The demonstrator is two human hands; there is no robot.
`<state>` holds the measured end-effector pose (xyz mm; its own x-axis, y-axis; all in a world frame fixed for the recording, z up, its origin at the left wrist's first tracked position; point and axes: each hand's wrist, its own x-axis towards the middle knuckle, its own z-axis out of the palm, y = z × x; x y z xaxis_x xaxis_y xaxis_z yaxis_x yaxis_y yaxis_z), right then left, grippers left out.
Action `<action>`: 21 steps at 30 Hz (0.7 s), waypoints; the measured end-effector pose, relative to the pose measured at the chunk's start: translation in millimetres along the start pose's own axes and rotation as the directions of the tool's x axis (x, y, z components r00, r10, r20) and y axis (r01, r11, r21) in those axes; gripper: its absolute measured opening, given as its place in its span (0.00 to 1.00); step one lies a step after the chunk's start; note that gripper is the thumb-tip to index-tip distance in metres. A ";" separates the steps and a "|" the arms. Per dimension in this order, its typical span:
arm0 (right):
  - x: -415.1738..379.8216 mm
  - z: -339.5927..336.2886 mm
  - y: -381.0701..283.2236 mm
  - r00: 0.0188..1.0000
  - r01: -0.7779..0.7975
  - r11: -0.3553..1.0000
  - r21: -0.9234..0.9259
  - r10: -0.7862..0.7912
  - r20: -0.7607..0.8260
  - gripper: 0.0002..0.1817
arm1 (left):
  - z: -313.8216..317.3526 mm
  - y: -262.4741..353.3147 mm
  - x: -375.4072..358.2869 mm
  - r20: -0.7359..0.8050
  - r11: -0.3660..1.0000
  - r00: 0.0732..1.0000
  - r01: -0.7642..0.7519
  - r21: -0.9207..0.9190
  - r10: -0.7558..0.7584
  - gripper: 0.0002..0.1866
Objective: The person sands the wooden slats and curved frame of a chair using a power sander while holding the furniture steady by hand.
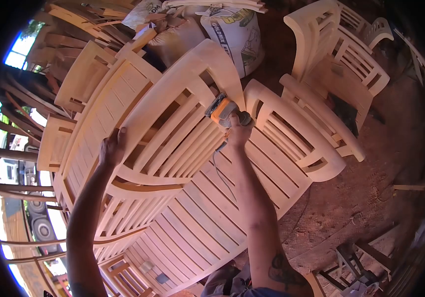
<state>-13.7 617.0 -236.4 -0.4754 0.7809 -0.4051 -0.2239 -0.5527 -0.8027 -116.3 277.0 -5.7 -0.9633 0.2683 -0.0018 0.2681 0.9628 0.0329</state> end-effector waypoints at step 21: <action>13.3 -43.4 65.2 0.986 -0.170 0.973 0.158 0.168 0.020 0.35 | 17.3 -4.6 -1.3 -0.219 0.992 0.967 -0.128 0.008 0.127 0.25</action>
<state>2.2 604.0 -313.0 -0.5236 0.6706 -0.5255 -0.2713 -0.7160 -0.6433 -116.1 272.7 -23.1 -0.9002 0.3749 0.2213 0.3896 0.9206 0.0252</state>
